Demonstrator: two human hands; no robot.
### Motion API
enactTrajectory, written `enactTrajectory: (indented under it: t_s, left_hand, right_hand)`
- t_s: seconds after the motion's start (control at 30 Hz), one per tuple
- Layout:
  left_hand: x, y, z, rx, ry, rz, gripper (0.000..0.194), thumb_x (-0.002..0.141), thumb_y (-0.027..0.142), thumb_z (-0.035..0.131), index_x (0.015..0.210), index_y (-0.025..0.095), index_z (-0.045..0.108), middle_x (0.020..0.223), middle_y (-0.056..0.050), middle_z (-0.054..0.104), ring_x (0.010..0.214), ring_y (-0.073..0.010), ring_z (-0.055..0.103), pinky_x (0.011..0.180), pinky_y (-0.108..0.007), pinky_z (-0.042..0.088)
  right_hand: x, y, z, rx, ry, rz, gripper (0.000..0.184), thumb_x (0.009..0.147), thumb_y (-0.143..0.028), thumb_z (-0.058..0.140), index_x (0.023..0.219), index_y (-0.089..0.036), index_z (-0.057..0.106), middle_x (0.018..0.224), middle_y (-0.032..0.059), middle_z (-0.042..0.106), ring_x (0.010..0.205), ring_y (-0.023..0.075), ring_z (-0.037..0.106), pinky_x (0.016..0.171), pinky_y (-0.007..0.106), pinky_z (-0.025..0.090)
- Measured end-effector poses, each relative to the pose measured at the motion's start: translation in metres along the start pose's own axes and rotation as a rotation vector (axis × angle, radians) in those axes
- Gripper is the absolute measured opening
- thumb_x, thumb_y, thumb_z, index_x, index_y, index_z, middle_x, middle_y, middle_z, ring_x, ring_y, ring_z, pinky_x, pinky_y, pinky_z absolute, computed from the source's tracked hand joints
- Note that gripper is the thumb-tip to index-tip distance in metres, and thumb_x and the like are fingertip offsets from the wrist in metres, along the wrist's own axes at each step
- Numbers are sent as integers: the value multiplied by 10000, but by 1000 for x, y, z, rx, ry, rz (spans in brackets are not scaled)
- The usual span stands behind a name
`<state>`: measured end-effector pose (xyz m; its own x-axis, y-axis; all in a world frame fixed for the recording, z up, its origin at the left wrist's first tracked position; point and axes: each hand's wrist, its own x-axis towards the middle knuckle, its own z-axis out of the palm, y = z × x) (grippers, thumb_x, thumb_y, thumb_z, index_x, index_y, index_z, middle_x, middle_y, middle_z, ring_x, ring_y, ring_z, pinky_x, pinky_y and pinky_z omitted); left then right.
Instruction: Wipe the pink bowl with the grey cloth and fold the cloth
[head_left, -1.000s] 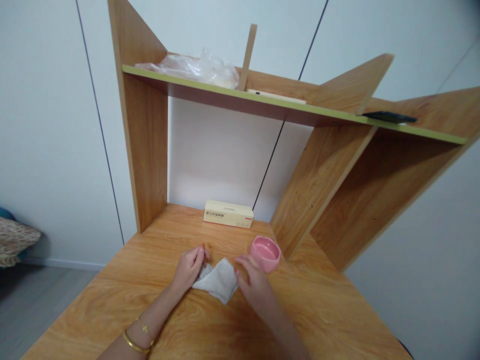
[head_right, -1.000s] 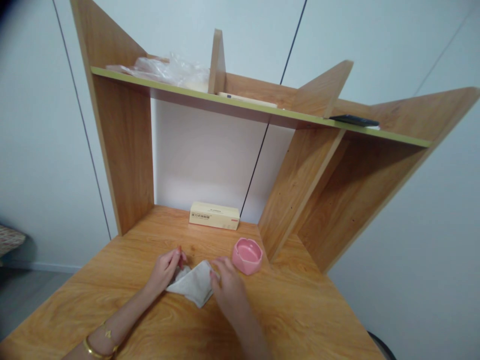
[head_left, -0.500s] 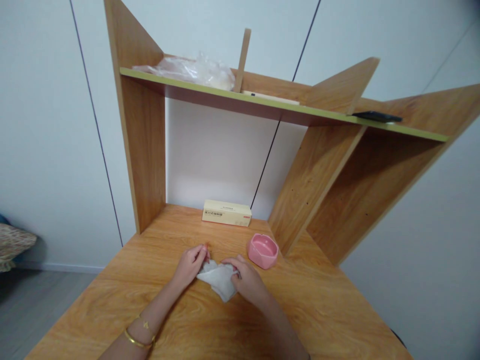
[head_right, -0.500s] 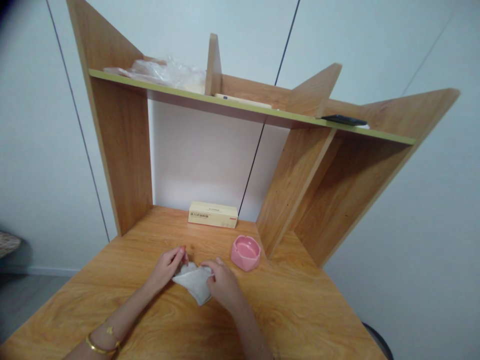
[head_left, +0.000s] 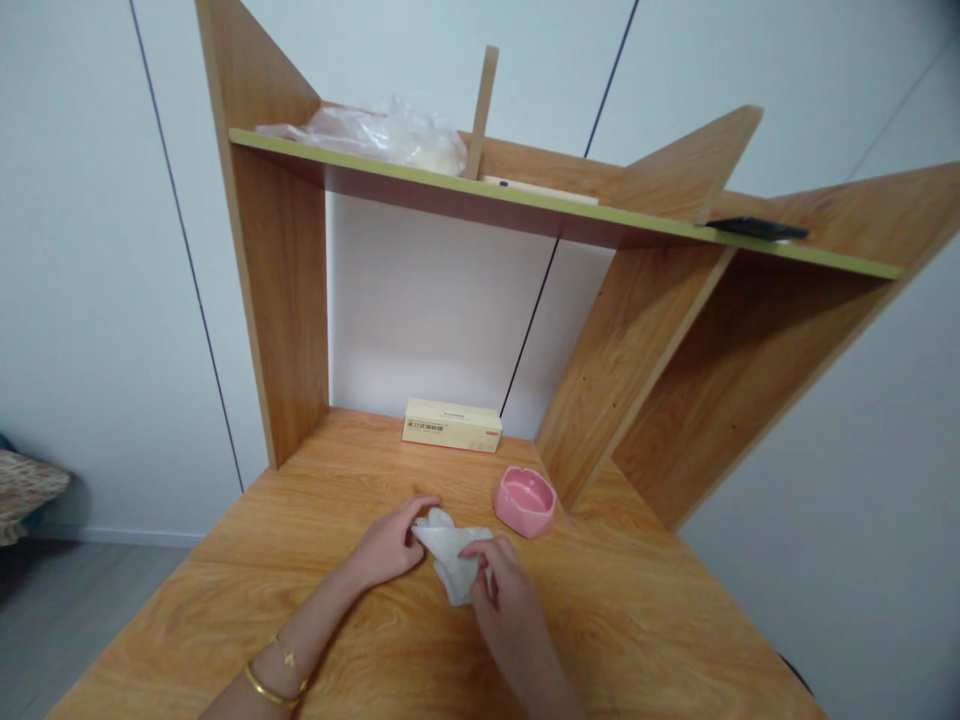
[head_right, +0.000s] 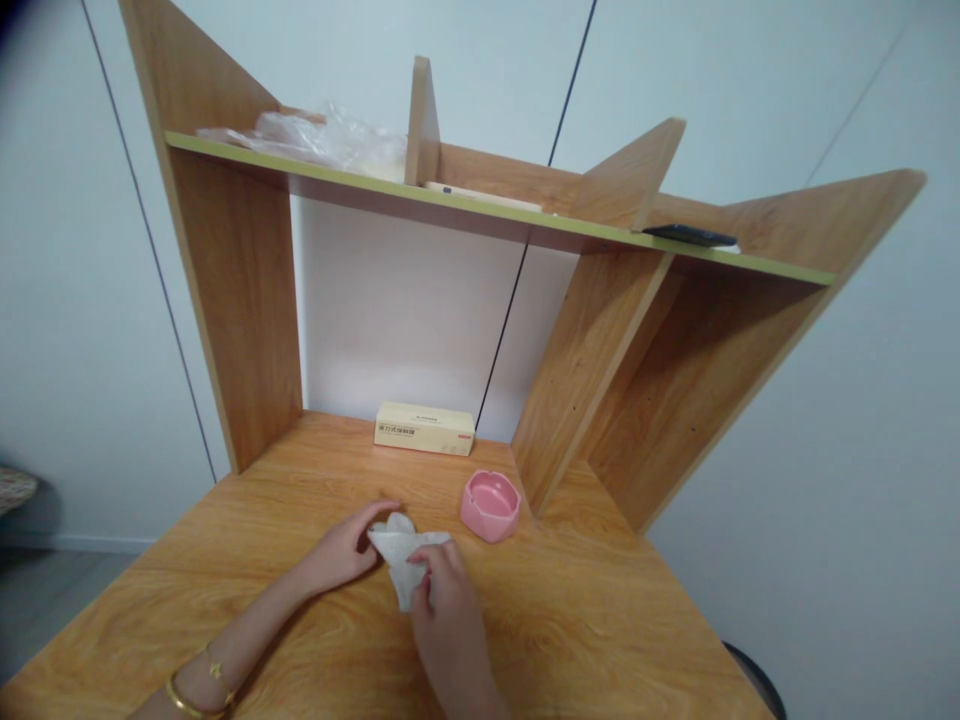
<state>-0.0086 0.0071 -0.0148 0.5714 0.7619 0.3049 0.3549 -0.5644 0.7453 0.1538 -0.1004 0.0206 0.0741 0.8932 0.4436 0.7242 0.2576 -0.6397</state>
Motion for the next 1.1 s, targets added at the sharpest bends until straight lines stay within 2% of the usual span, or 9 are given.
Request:
enactTrajectory:
  t_s: [0.17, 0.27, 0.37, 0.53, 0.63, 0.73, 0.87, 0.93, 1.1]
  left_hand:
    - [1, 1, -1, -10, -28, 10, 505, 614, 35, 437, 1075, 215, 538, 1179, -28, 537, 1081, -170, 471, 926, -258, 332]
    - [3, 3, -3, -74, -29, -48, 292, 655, 103, 497, 914, 195, 596, 989, -27, 608, 907, -171, 537, 807, -241, 384]
    - [4, 7, -3, -115, -37, -85, 136, 703, 201, 530, 818, 168, 596, 784, -8, 607, 725, -152, 532, 649, -217, 396]
    - [2, 26, 6, -253, -114, -86, 381, 780, 490, 479, 783, 124, 586, 590, 28, 504, 510, -90, 403, 463, -183, 303]
    - [0, 41, 10, -541, -234, -72, 453, 741, 553, 520, 864, 122, 588, 716, -6, 558, 559, -94, 447, 509, -188, 345]
    - [-2, 48, 9, -699, -248, -52, 385, 755, 494, 539, 874, 132, 592, 831, -38, 585, 729, -146, 524, 665, -228, 404]
    - [-1, 42, 10, -425, -163, -42, 271, 785, 370, 514, 929, 153, 592, 838, -43, 593, 728, -159, 537, 683, -256, 423]
    - [-1, 37, 13, -244, -93, -9, 217, 758, 278, 533, 935, 163, 585, 913, -56, 591, 826, -178, 539, 757, -272, 416]
    - [-5, 34, 19, -90, -41, -39, 462, 713, 259, 570, 1157, 195, 458, 1180, -76, 514, 1070, -216, 472, 912, -309, 355]
  right_hand:
    - [-19, -17, 17, -48, -106, -56, 327, 666, -18, 351, 849, -210, 543, 773, -4, 552, 666, 124, 541, 596, 205, 409]
    - [-24, -17, 25, -90, -124, -97, 356, 664, -10, 346, 876, -215, 545, 802, 5, 580, 707, 133, 572, 647, 219, 436]
    - [-26, -15, 28, -163, -55, -128, 420, 688, -30, 349, 1022, -217, 521, 988, 46, 580, 872, 158, 577, 737, 252, 455]
    - [-22, -9, 26, -296, 114, -98, 463, 719, -211, 507, 1176, -209, 437, 1139, 88, 526, 1043, 242, 502, 831, 355, 449]
    - [-17, -5, 18, -257, 178, -70, 390, 740, -261, 523, 1122, -214, 463, 1070, 81, 564, 1006, 239, 517, 833, 374, 442]
    - [-10, 1, 4, -173, 216, -34, 217, 788, -259, 461, 992, -223, 528, 974, 68, 606, 932, 219, 549, 812, 370, 441]
    - [2, 9, -23, 12, 313, 111, 186, 762, -302, 463, 885, -201, 560, 873, 72, 634, 789, 203, 587, 696, 327, 474]
    - [7, 11, -37, 148, 367, 193, 211, 732, -339, 496, 868, -190, 559, 813, 63, 643, 727, 190, 595, 636, 297, 481]
    - [14, 2, -67, 362, 389, 254, 248, 667, -364, 581, 832, -179, 575, 752, 52, 657, 682, 173, 601, 582, 255, 481]
